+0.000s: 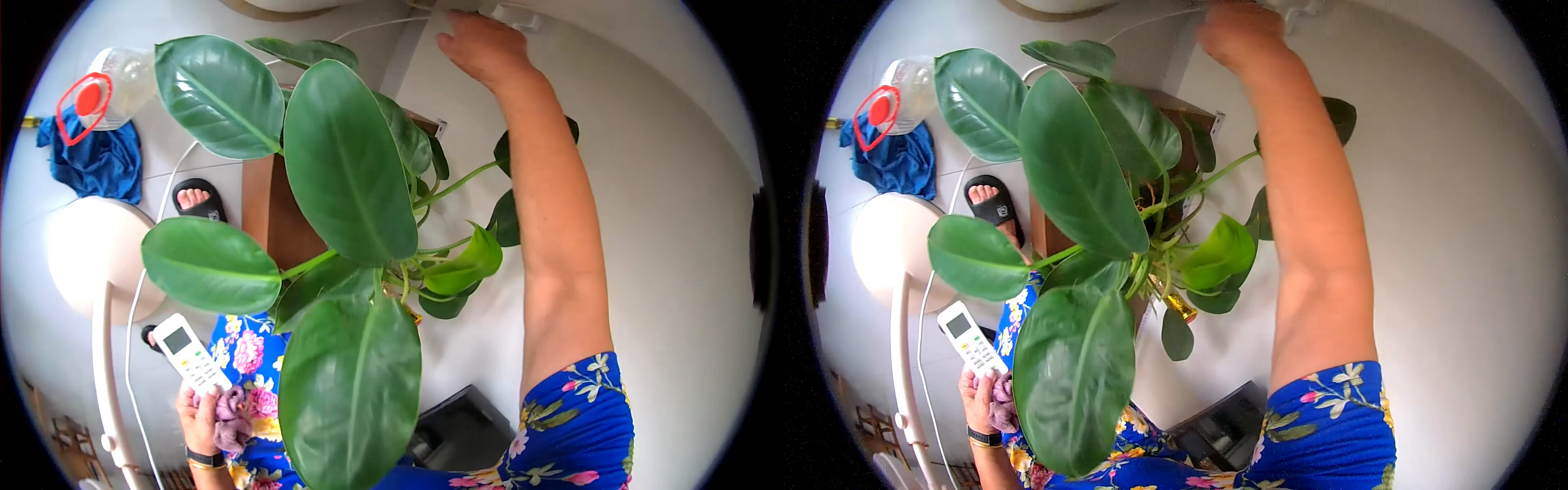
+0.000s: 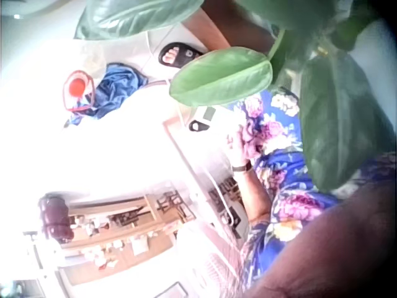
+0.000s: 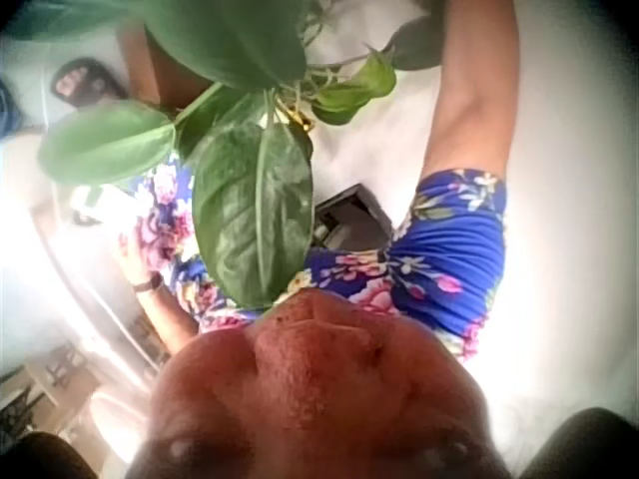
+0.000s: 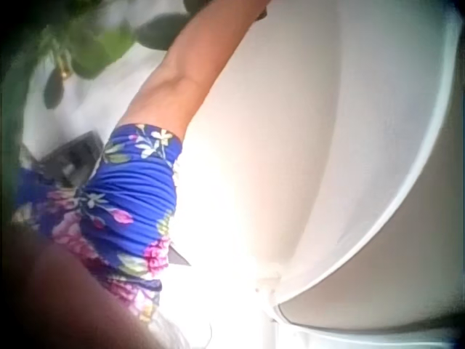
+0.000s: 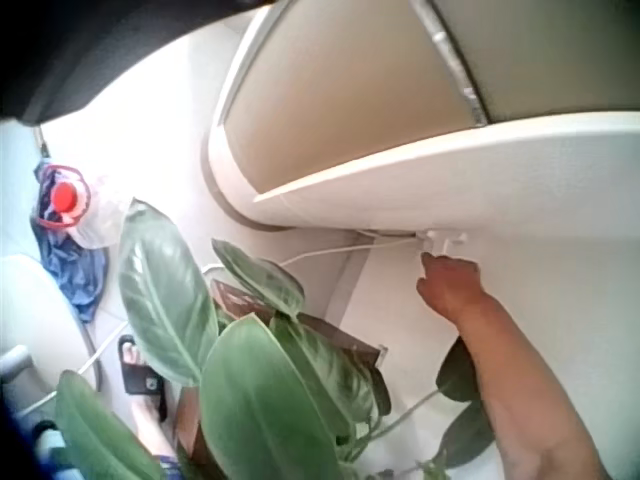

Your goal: The person wipes the exterior of a floor-standing air conditioning unit with a cloth, adjusts the power plug and nearby plant, uses a remote to operate the unit, and then wipes the internal vent area as it opens.

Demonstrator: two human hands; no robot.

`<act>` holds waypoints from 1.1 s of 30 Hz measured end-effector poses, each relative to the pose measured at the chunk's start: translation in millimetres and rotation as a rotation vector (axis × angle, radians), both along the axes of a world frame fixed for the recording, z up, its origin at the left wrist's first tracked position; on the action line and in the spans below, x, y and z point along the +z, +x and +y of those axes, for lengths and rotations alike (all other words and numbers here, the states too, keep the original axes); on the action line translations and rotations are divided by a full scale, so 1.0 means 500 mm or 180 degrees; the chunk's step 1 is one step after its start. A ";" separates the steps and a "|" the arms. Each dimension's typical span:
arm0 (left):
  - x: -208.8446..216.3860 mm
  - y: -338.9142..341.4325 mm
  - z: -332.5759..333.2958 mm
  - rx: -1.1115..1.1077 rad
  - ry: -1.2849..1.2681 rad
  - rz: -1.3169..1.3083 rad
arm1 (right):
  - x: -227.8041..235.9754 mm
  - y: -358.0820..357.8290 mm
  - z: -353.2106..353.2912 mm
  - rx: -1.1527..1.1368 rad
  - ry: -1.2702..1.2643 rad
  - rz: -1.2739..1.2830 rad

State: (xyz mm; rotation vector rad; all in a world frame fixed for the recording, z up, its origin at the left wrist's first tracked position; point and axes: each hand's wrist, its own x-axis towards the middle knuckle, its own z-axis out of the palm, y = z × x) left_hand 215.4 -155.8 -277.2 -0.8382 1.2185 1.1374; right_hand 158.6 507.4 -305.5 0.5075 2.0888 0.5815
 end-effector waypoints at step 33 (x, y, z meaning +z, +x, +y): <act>0.269 -0.157 0.182 -0.1779 0.1937 -0.0260 | 0.287 0.158 -0.767 -0.4992 -0.2995 0.4506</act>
